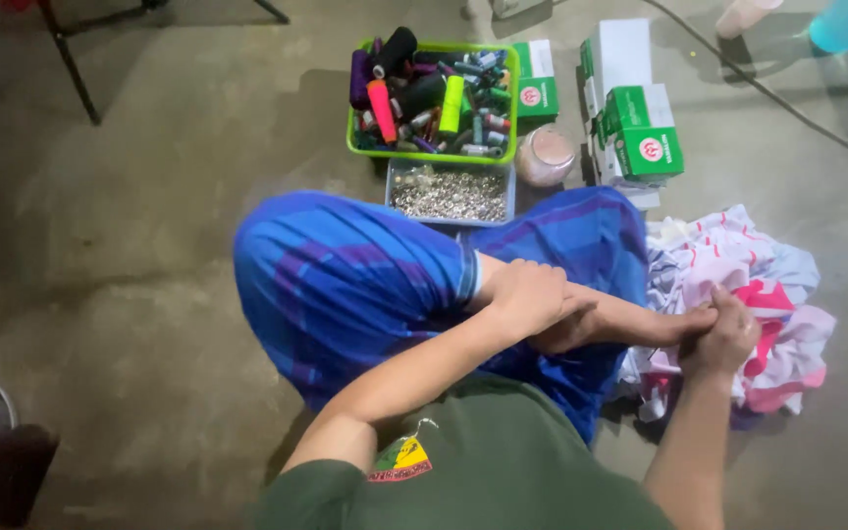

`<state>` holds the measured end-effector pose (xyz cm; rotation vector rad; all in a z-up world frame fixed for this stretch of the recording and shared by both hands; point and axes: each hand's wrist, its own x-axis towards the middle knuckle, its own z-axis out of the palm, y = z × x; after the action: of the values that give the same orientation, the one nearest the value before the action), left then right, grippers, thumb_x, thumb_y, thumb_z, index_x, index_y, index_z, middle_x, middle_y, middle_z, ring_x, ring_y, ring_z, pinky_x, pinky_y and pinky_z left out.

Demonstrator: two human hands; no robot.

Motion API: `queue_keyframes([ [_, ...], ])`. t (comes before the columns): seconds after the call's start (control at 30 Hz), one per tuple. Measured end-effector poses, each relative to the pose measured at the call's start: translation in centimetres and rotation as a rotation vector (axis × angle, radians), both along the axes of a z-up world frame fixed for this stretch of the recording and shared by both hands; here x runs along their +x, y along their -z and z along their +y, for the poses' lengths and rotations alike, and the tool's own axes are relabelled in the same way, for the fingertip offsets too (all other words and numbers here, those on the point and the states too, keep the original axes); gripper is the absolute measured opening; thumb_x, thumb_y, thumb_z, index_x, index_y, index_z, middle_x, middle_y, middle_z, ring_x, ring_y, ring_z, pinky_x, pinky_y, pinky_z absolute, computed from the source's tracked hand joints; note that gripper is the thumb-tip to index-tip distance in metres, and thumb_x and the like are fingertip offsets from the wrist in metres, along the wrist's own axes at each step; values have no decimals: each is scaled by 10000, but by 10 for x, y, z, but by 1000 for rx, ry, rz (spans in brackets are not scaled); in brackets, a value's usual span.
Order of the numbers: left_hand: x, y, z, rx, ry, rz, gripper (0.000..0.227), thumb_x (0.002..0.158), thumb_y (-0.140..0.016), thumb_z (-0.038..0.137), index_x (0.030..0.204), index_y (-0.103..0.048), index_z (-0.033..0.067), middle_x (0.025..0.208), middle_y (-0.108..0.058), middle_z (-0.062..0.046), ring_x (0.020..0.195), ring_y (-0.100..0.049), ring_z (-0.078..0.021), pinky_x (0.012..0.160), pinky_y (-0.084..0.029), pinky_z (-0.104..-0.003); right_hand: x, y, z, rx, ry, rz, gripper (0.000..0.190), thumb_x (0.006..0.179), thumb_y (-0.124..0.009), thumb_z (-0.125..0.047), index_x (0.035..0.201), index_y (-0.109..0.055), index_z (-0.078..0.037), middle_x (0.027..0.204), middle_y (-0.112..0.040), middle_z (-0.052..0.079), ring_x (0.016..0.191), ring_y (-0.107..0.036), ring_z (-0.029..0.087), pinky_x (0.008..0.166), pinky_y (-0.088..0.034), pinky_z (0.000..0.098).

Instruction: Sorting and inspecting small metal rivets from a plastic tray while sitting on the floor

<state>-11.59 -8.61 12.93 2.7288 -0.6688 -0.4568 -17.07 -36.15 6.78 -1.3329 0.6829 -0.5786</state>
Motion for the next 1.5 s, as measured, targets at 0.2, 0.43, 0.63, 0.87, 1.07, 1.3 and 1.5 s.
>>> queue_keyframes([
  [0.2, -8, 3, -1, -75, 20, -114, 700, 933, -376, 710, 951, -749, 119, 929, -773, -106, 861, -721, -346, 710, -503, -483, -3, 5, -12, -36, -5, 3, 252, 957, -748, -148, 734, -631, -147, 705, -558, -89, 715, -586, 72, 666, -494, 217],
  [0.43, -17, 34, -7, -116, 26, -152, 636, 934, -431, 662, 951, -765, 121, 934, -776, -117, 881, -723, -366, 758, -506, -495, -20, 69, -96, -1897, -71, 47, 259, 1000, -831, -51, 1243, -811, -141, 1169, -809, 58, 1071, -762, 255, 986, -534, 401],
  [0.63, 4, 82, 1, -328, 54, -399, 550, 976, -426, 569, 818, -677, 106, 831, -732, -143, 770, -670, -391, 701, -476, -501, 4, -4, -14, -721, -77, 351, 655, 1334, -598, -211, 711, -404, -162, 649, -405, -18, 588, -348, 134, 564, -279, 361],
  [0.87, -5, 79, -20, -529, 106, -522, 410, 945, -494, 465, 807, -621, 101, 735, -649, -113, 697, -624, -365, 650, -445, -506, 46, 71, -59, -1548, -252, 453, 342, 1216, -578, -376, 1072, -710, -96, 856, -699, 164, 777, -674, 397, 763, -505, 508],
  [1.07, 22, 114, 19, -518, 2, -576, 453, 1036, -359, 527, 1075, -604, 148, 932, -645, -61, 885, -678, -281, 795, -541, -409, 84, 65, 57, -1454, -21, 149, 252, 1056, -665, -261, 833, -584, -174, 631, -587, 75, 688, -707, 351, 742, -580, 386],
  [1.3, 53, 149, 60, -479, -187, 138, 309, 833, -661, 374, 1060, -755, 187, 958, -773, -77, 989, -743, -366, 857, -613, -447, 144, 99, 191, -1194, -532, -34, 360, 972, -808, -402, 770, -568, -225, 577, -575, -28, 547, -648, 253, 562, -493, 311],
  [1.5, 128, 117, 144, -209, -164, 27, 285, 904, -601, 315, 981, -795, 121, 885, -767, -181, 929, -751, -401, 808, -587, -507, 171, 106, 212, -1099, -699, 82, 457, 965, -706, -569, 805, -540, -175, 612, -594, 115, 696, -700, 399, 595, -527, 448],
])
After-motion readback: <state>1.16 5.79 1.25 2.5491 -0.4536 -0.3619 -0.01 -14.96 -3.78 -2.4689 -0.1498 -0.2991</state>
